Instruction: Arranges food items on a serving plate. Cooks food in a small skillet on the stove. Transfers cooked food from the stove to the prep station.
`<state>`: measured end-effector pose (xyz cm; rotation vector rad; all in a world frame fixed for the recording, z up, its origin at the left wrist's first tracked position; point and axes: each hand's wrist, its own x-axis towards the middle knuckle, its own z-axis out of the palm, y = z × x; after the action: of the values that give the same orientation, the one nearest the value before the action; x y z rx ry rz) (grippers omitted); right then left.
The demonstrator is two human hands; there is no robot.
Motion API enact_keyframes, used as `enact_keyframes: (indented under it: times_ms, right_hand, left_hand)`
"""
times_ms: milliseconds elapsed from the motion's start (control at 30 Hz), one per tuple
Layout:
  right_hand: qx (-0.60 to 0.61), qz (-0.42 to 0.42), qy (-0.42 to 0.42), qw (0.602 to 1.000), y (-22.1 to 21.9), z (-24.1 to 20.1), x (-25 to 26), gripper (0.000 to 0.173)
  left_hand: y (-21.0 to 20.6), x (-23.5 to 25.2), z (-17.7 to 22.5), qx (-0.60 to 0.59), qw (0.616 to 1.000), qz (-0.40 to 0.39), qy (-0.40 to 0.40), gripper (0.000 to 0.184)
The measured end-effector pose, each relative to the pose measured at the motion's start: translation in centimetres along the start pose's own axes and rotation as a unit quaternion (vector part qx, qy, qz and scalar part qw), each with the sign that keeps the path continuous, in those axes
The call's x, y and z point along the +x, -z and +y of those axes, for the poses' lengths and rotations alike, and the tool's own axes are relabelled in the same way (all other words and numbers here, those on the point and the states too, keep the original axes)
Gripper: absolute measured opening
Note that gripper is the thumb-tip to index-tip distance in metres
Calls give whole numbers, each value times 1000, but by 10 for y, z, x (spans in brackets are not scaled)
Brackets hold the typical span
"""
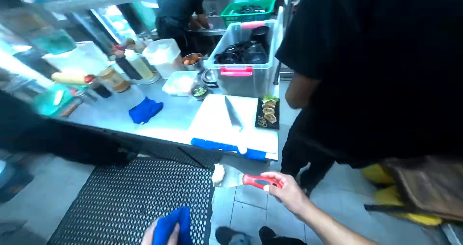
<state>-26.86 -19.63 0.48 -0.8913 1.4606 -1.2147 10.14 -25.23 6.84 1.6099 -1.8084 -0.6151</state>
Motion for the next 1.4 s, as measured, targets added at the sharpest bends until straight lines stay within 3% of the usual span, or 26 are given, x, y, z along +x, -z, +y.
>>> enact_keyframes:
  times_ms: [133, 233, 333, 433, 500, 667, 867, 1100, 1400]
  right_hand:
    - [38, 132, 11, 990, 28, 6, 12, 40]
    - [58, 224, 23, 973, 36, 7, 14, 41]
    - [87, 339, 23, 937, 26, -3, 10, 42]
    - [121, 429, 36, 895, 13, -13, 7, 40]
    - [136, 470, 39, 871, 4, -14, -2, 39]
    - [155, 535, 30, 830, -1, -11, -18, 39]
    - [139, 555, 24, 820, 24, 2, -36, 40]
    - [131, 530, 16, 838, 60, 23, -30, 39]
    - [156, 540, 32, 827, 53, 29, -6, 37]
  left_hand:
    - [-38, 138, 32, 46, 989, -16, -138, 47]
    - [-88, 239, 38, 70, 967, -22, -245, 42]
    - [-141, 326, 40, 73, 941, -130, -303, 42]
    - [-187, 374, 56, 143, 898, -244, -336, 64]
    - [-215, 377, 78, 140, 865, -274, -397, 63]
    - [-308, 336, 151, 61, 753, -343, -559, 39]
    - [-382, 305, 196, 68, 653, -377, -653, 37]
    - [-401, 318, 214, 152, 584, -389, -696, 33]
    - [-405, 334, 225, 183, 513, -421, -725, 31]
